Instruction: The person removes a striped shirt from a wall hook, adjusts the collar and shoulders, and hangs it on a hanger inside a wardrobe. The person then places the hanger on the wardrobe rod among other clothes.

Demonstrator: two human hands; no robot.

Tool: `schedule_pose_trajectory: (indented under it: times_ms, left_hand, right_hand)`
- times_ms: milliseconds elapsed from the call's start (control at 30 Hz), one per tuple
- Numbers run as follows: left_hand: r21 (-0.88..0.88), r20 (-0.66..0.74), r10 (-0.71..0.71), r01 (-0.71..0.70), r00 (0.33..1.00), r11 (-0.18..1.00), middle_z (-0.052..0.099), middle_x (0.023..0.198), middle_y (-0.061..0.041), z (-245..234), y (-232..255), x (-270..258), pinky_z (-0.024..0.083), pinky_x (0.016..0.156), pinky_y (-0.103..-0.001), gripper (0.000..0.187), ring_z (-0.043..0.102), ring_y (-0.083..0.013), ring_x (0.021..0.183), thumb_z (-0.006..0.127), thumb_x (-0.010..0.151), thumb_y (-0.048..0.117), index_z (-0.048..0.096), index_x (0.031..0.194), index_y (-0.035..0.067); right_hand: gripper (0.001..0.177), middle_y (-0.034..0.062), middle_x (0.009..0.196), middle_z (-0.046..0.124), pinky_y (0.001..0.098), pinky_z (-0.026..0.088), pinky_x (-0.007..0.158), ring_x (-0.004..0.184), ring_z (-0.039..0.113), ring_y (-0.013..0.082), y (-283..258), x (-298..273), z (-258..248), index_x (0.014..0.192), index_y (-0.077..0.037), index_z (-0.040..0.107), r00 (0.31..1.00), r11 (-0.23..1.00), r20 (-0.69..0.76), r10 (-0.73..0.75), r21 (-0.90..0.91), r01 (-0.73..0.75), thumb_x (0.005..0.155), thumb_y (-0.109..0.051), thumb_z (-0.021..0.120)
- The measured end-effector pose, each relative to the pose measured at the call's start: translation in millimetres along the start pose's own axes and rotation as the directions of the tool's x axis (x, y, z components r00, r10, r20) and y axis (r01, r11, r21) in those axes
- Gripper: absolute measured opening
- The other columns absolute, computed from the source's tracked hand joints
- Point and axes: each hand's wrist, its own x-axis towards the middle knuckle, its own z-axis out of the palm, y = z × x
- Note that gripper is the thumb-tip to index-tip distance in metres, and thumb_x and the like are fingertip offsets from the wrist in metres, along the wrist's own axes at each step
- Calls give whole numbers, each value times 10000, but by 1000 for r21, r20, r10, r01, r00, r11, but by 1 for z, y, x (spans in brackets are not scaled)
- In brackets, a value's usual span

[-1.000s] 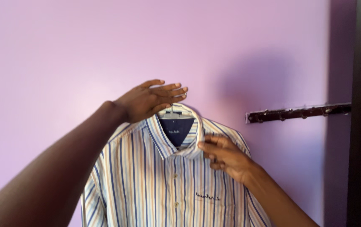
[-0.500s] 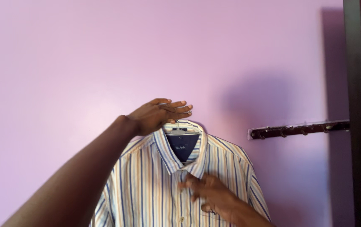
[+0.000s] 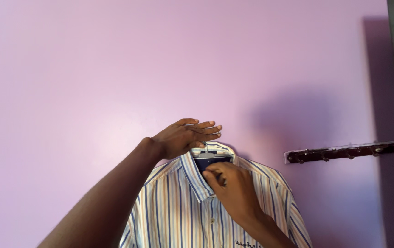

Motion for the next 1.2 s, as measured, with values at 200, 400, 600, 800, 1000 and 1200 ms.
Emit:
schedule_pose_trajectory:
  times_ms: [200, 400, 600, 800, 1000, 1200]
  left_hand:
    - [0, 96, -61, 61, 994, 998, 249, 1622, 239, -10, 6, 1, 83, 1281, -362, 650, 102, -32, 1530, 488, 883, 438, 356, 1515, 367]
    - [-17, 110, -23, 25, 994, 1000, 255, 1630, 217, -10, 0, 5, 85, 1251, -372, 595, 108, -36, 1532, 452, 943, 425, 352, 1527, 363]
    - [-5, 153, -58, 59, 987, 998, 235, 1632, 235, -18, 2, 8, 82, 1229, -369, 605, 103, -32, 1525, 461, 937, 410, 328, 1526, 381]
    - [-3, 105, 11, -10, 994, 1000, 261, 1631, 203, -17, -4, 8, 107, 1223, -367, 603, 126, -56, 1528, 489, 937, 348, 357, 1526, 348]
    - [-15, 145, -23, 25, 989, 1000, 301, 1619, 191, -19, -2, 13, 119, 1226, -356, 525, 141, -58, 1534, 402, 986, 397, 393, 1506, 325]
    - [1, 144, -13, 13, 990, 1000, 287, 1623, 190, -24, -1, 14, 110, 1254, -372, 522, 136, -56, 1527, 283, 1009, 419, 384, 1512, 329]
  right_hand:
    - [257, 64, 777, 771, 299, 512, 563, 613, 695, 137, -8, 24, 20, 925, -37, 817, 993, 986, 82, 90, -150, -77, 830, -274, 840]
    - [259, 150, 773, 798, 247, 455, 423, 398, 570, 93, -6, 34, 23, 1016, -30, 798, 828, 862, 392, 401, 145, -486, 895, -256, 764]
    - [238, 103, 944, 804, 253, 549, 462, 434, 658, 91, -15, 28, 5, 1004, 17, 770, 789, 876, 456, 413, 37, -480, 828, -137, 813]
    - [232, 56, 1092, 800, 274, 645, 583, 653, 758, 180, -1, 28, -43, 1103, -83, 767, 910, 921, 149, 388, -23, -389, 887, -154, 721]
    - [318, 43, 1526, 426, 356, 560, 961, 1318, 471, 222, 11, 25, -77, 1149, -245, 793, 895, 962, 445, 6, -248, 116, 866, -130, 702]
    - [219, -6, 1507, 455, 381, 456, 1034, 1338, 390, 247, 13, 42, -82, 951, -193, 815, 857, 878, 508, -83, -370, 305, 745, -256, 777]
